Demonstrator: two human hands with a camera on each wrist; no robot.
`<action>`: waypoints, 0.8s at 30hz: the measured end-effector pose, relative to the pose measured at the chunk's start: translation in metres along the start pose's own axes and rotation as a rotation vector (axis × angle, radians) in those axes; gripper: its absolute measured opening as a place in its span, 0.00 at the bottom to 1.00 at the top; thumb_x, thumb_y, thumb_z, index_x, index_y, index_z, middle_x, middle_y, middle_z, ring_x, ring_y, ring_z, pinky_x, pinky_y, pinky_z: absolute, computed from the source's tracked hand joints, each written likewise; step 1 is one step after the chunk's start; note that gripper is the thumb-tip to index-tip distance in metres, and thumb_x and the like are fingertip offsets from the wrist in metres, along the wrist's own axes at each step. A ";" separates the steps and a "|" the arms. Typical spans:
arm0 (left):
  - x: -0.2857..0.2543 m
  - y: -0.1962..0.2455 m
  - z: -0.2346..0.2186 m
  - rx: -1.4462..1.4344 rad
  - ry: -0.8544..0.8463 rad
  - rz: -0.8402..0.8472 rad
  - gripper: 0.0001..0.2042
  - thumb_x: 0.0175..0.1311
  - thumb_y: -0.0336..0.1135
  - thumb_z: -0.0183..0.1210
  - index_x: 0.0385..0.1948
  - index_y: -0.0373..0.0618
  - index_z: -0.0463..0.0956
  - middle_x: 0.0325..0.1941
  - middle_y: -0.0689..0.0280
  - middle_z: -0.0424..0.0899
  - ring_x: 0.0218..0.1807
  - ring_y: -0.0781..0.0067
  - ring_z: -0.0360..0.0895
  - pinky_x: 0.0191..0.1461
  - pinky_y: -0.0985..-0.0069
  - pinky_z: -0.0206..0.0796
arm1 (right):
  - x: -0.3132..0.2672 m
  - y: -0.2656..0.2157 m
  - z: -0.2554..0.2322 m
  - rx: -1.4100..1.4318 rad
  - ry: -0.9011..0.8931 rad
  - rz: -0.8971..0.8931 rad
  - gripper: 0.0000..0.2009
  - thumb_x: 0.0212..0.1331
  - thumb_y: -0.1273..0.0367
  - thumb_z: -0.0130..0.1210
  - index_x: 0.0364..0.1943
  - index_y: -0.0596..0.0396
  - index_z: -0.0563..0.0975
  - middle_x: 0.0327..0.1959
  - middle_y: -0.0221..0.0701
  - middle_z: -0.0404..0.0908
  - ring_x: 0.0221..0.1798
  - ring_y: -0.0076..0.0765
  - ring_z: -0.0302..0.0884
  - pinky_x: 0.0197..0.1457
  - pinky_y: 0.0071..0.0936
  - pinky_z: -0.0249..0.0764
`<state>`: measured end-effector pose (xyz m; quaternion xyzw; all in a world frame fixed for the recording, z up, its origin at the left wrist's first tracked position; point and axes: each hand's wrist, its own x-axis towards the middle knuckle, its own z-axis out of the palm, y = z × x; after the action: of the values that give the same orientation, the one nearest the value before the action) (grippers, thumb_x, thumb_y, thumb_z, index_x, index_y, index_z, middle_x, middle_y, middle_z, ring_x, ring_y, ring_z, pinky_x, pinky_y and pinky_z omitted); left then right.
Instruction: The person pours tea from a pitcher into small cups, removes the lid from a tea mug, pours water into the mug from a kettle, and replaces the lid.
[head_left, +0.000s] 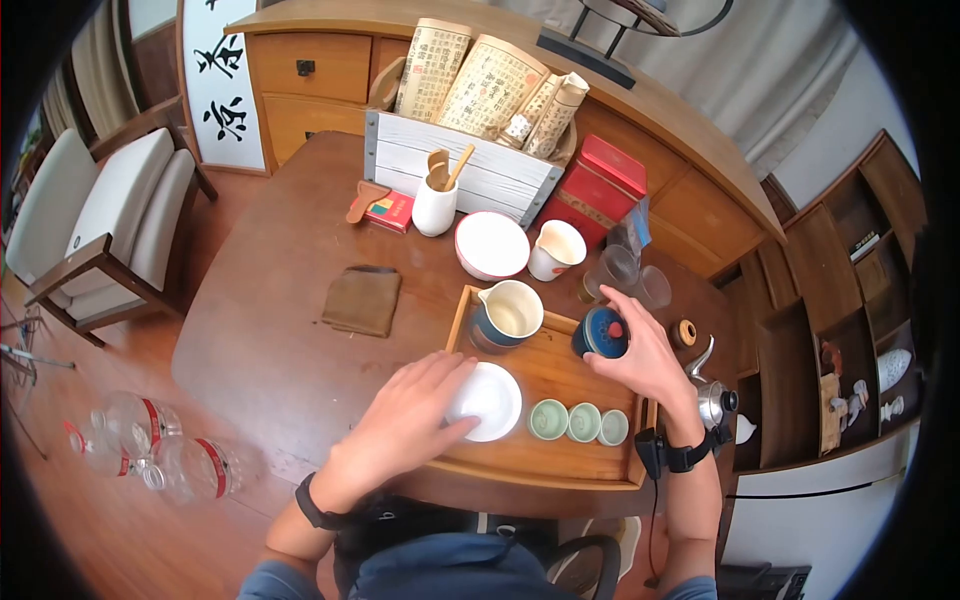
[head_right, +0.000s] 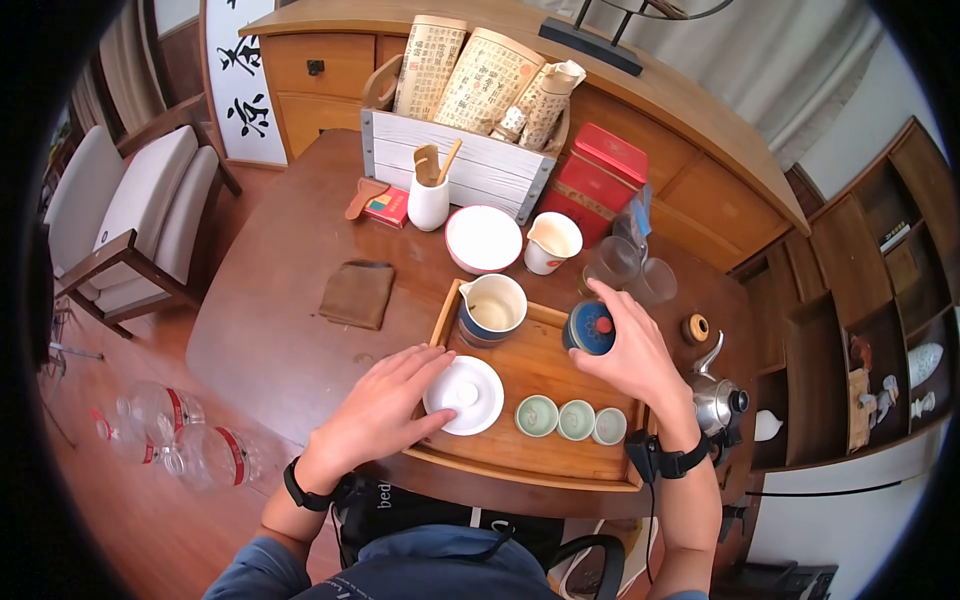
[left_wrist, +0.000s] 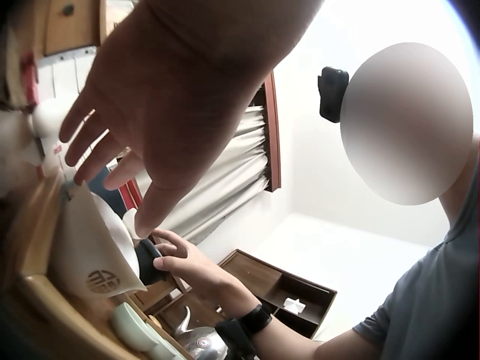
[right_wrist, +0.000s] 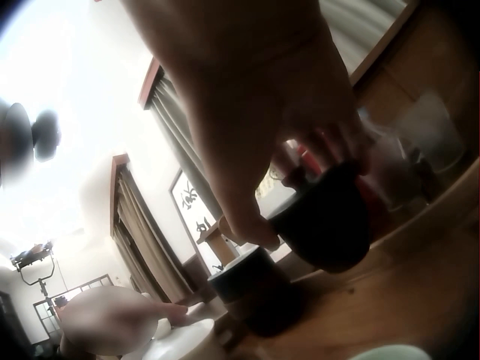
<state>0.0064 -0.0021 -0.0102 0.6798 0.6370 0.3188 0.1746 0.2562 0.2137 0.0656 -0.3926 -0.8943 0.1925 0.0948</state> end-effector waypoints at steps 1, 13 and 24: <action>0.000 0.000 0.000 0.002 0.001 0.007 0.32 0.70 0.48 0.65 0.70 0.40 0.70 0.72 0.47 0.75 0.75 0.43 0.69 0.78 0.54 0.60 | 0.001 -0.004 -0.004 0.009 0.021 -0.016 0.44 0.45 0.65 0.72 0.73 0.53 0.68 0.55 0.43 0.78 0.59 0.46 0.78 0.67 0.37 0.73; 0.001 0.002 -0.007 0.011 0.021 -0.015 0.31 0.72 0.48 0.63 0.71 0.40 0.69 0.71 0.48 0.75 0.75 0.43 0.69 0.77 0.54 0.61 | 0.048 -0.073 -0.005 0.215 -0.038 -0.174 0.47 0.45 0.65 0.75 0.75 0.54 0.66 0.60 0.41 0.79 0.59 0.43 0.80 0.68 0.39 0.75; -0.001 0.001 -0.006 0.024 0.051 0.003 0.30 0.72 0.47 0.62 0.70 0.40 0.70 0.71 0.50 0.76 0.75 0.44 0.69 0.78 0.54 0.61 | 0.059 -0.067 0.043 0.013 -0.093 -0.318 0.44 0.48 0.65 0.71 0.74 0.55 0.66 0.53 0.43 0.78 0.55 0.48 0.81 0.62 0.44 0.77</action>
<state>0.0033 -0.0039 -0.0056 0.6746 0.6439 0.3285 0.1497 0.1579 0.2042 0.0558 -0.2362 -0.9473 0.1990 0.0853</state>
